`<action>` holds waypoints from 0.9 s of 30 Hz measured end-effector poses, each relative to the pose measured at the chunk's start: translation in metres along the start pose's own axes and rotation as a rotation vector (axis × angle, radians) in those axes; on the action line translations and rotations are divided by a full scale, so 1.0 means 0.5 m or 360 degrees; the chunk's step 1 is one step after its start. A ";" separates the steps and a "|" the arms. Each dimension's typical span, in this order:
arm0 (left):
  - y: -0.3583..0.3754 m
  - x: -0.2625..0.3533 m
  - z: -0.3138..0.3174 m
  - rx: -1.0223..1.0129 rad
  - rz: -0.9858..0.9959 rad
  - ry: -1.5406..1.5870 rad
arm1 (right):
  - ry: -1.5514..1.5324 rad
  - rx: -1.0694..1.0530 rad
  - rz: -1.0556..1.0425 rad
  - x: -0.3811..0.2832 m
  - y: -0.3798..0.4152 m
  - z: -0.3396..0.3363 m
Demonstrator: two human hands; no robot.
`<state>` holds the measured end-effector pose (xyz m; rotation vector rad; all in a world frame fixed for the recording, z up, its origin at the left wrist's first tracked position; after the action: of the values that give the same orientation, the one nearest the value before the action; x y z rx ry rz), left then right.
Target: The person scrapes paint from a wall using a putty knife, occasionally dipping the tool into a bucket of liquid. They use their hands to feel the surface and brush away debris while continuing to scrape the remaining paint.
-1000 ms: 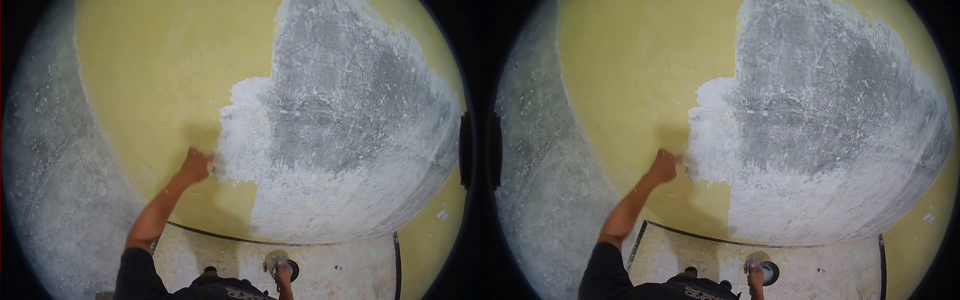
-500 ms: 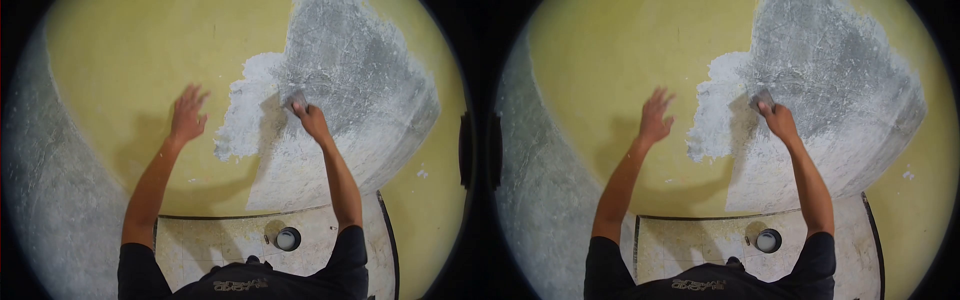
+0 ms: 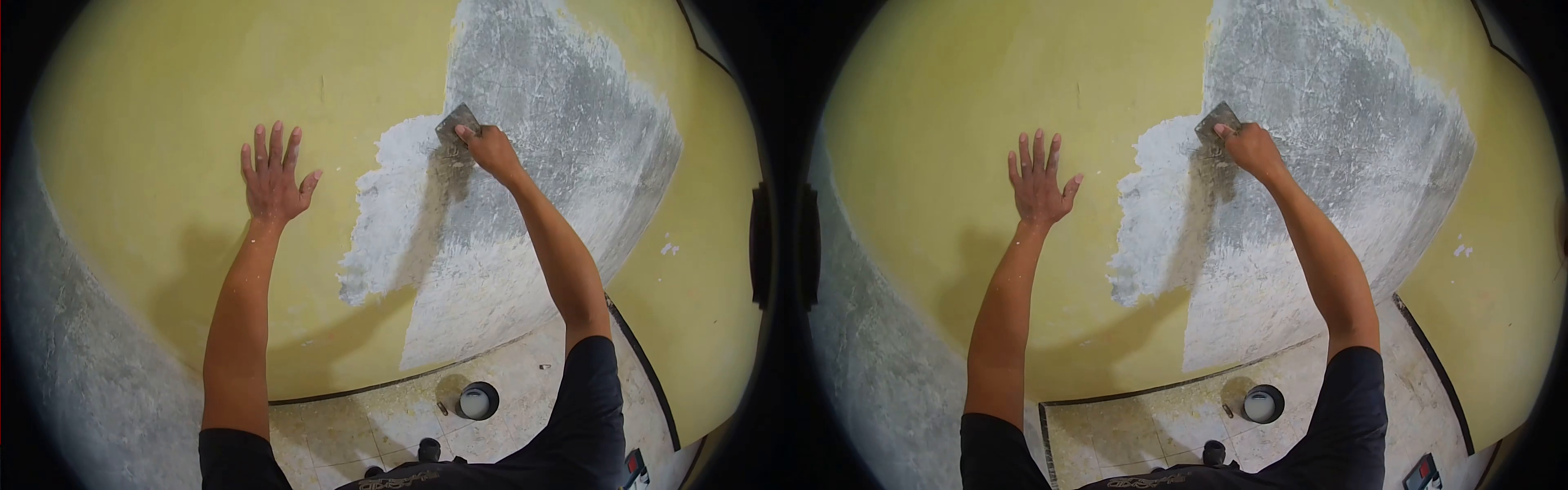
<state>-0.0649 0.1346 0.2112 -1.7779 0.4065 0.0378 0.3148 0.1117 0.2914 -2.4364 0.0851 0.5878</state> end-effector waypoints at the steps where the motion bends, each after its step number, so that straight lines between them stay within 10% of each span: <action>1: -0.001 0.000 0.005 0.0003 0.0006 0.0010 | 0.0004 0.0006 0.0009 -0.008 -0.002 -0.008; 27: 0.010 -0.001 0.008 0.0049 0.0055 -0.0041 | -0.0274 0.0015 -0.0035 0.001 0.007 0.024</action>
<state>-0.0660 0.1378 0.2056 -1.7384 0.4173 0.0786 0.3100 0.1158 0.2809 -2.3642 -0.0097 0.7825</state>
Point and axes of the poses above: each hand's wrist, its own y-axis away from the middle knuckle, its own z-axis out of the palm, x = y × z, the point moved 1 cm from there along -y, towards the middle knuckle, and after that the axes turned 5 degrees about y, right-handed, at the moved point
